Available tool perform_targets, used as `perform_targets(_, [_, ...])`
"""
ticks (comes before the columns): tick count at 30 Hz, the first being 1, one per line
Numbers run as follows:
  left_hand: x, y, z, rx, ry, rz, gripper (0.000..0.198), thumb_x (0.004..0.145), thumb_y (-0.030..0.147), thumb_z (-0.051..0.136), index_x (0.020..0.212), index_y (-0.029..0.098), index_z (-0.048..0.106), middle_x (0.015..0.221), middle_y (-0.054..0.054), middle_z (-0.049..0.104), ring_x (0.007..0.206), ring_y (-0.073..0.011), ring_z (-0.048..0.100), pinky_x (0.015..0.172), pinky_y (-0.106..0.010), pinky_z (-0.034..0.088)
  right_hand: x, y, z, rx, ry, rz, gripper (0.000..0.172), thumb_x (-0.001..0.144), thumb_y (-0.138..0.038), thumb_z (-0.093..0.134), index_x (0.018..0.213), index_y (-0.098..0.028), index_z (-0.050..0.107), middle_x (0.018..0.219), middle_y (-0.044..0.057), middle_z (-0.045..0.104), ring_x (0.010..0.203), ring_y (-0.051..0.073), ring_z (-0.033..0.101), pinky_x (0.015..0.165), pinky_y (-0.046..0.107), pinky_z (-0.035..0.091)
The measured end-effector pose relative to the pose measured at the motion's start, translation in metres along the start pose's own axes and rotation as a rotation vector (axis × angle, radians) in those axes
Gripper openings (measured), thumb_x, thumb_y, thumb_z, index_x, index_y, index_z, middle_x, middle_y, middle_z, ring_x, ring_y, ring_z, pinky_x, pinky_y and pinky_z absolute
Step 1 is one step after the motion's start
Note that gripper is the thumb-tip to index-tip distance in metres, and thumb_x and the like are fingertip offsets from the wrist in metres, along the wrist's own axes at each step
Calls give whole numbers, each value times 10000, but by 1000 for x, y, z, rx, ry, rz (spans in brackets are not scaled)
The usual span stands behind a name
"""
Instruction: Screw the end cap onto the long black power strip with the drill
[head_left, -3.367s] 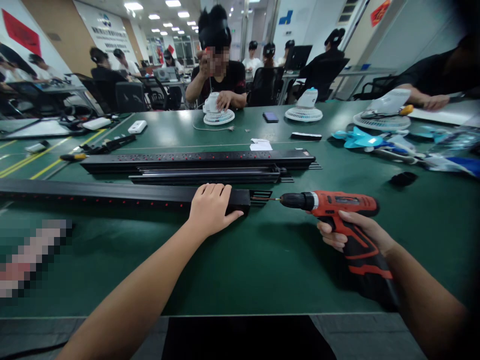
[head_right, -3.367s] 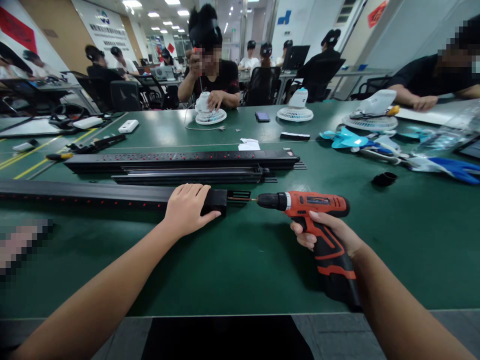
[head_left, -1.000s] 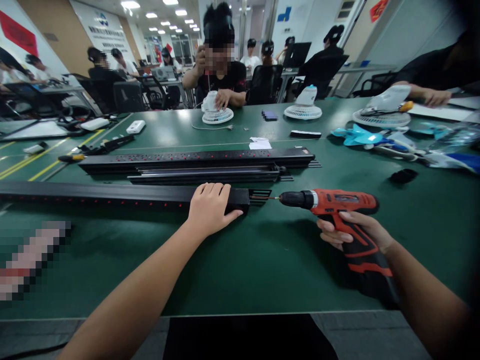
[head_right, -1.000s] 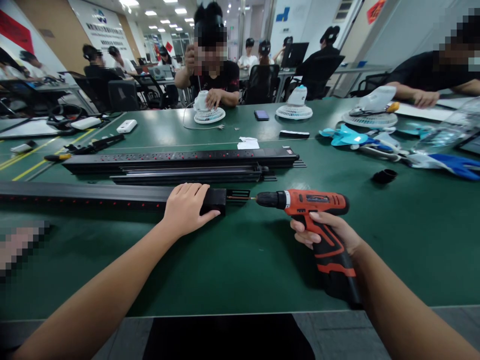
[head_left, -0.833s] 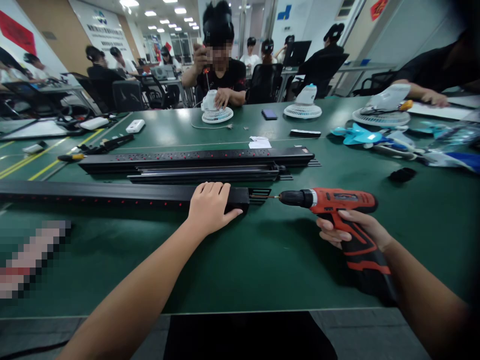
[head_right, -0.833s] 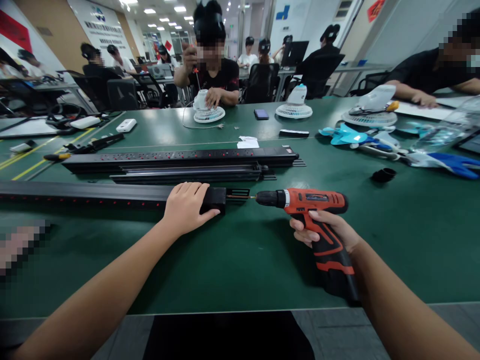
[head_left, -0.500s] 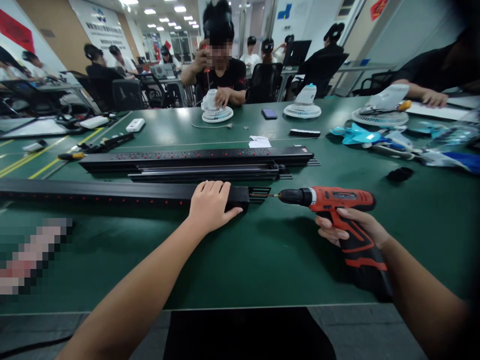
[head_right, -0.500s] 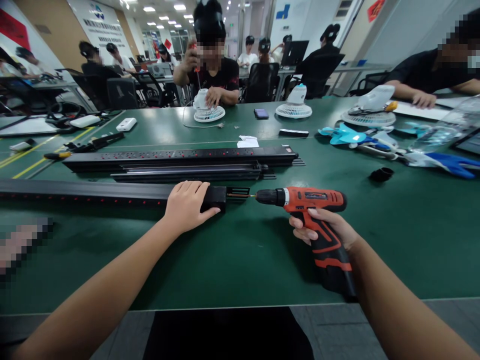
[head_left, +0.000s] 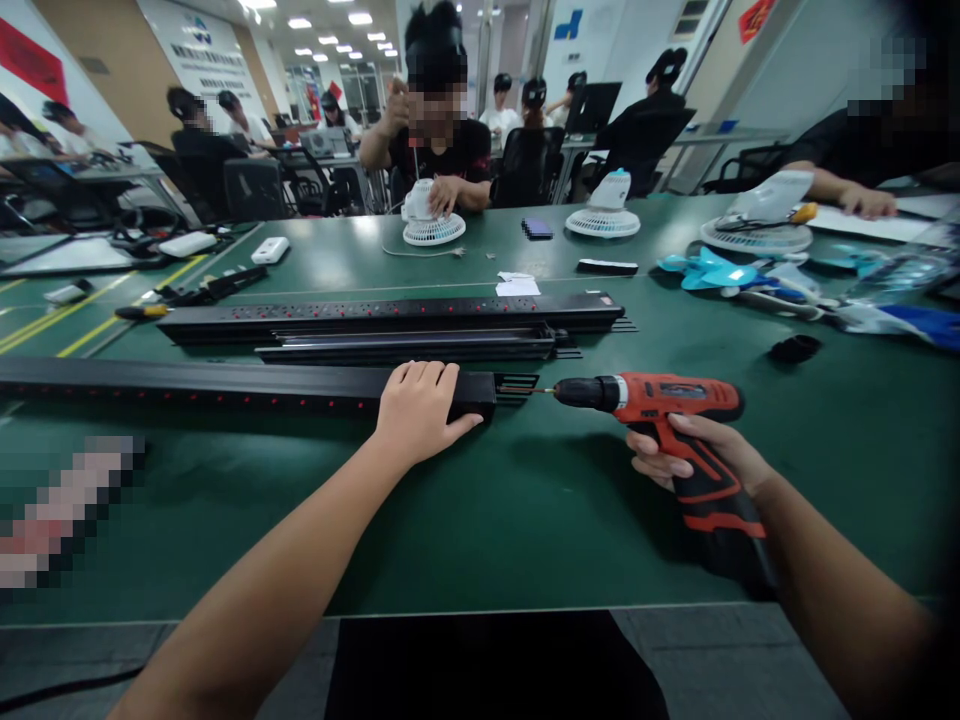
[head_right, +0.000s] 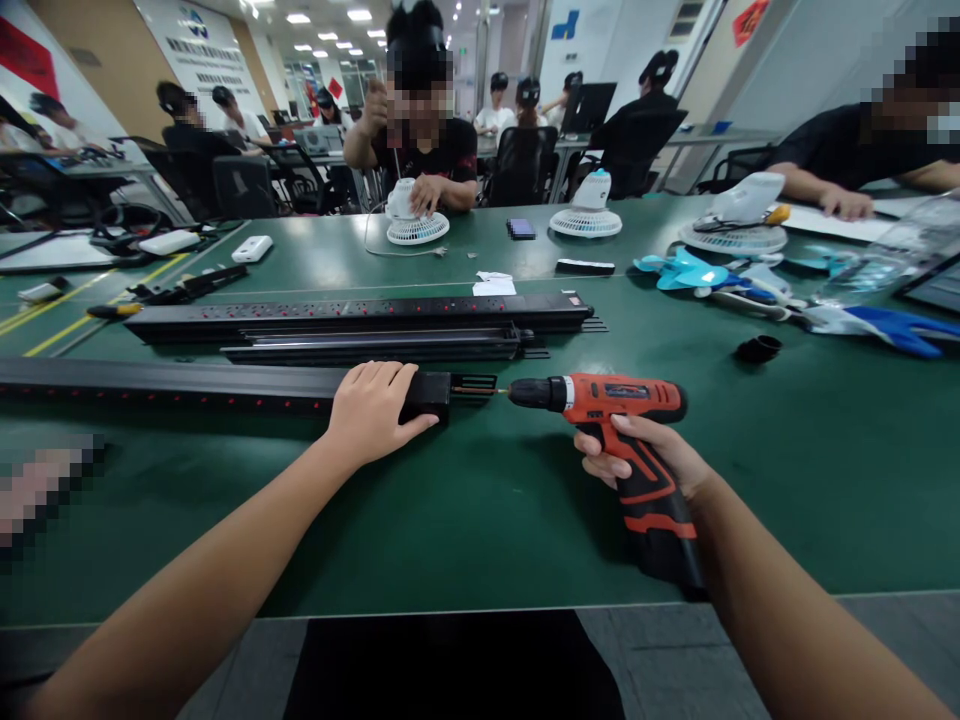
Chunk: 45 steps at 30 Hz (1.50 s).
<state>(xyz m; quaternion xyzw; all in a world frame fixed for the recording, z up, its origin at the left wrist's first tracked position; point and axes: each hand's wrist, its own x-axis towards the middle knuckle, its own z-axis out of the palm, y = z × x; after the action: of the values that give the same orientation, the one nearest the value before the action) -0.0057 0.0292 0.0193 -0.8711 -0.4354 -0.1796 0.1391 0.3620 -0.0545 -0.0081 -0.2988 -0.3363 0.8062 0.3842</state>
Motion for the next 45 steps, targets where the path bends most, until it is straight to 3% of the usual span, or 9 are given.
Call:
perform_targets(16, [0, 0, -1, 6, 7, -1, 605, 852, 638, 564, 1233, 168, 555, 1116, -134, 647, 1043, -309, 576, 998, -463, 381, 1, 1, -4, -8, -15, 23, 332, 881, -467, 571, 855, -147, 653, 553, -17, 423, 524, 129, 288, 492, 228, 417])
perform_targets(45, [1, 1, -2, -3, 4, 2, 599, 855, 627, 563, 1227, 158, 557, 1119, -141, 647, 1046, -314, 575, 988, -459, 384, 0, 3, -3, -16, 52, 10, 288, 857, -443, 588, 871, -163, 654, 579, -4, 448, 533, 135, 330, 505, 243, 414])
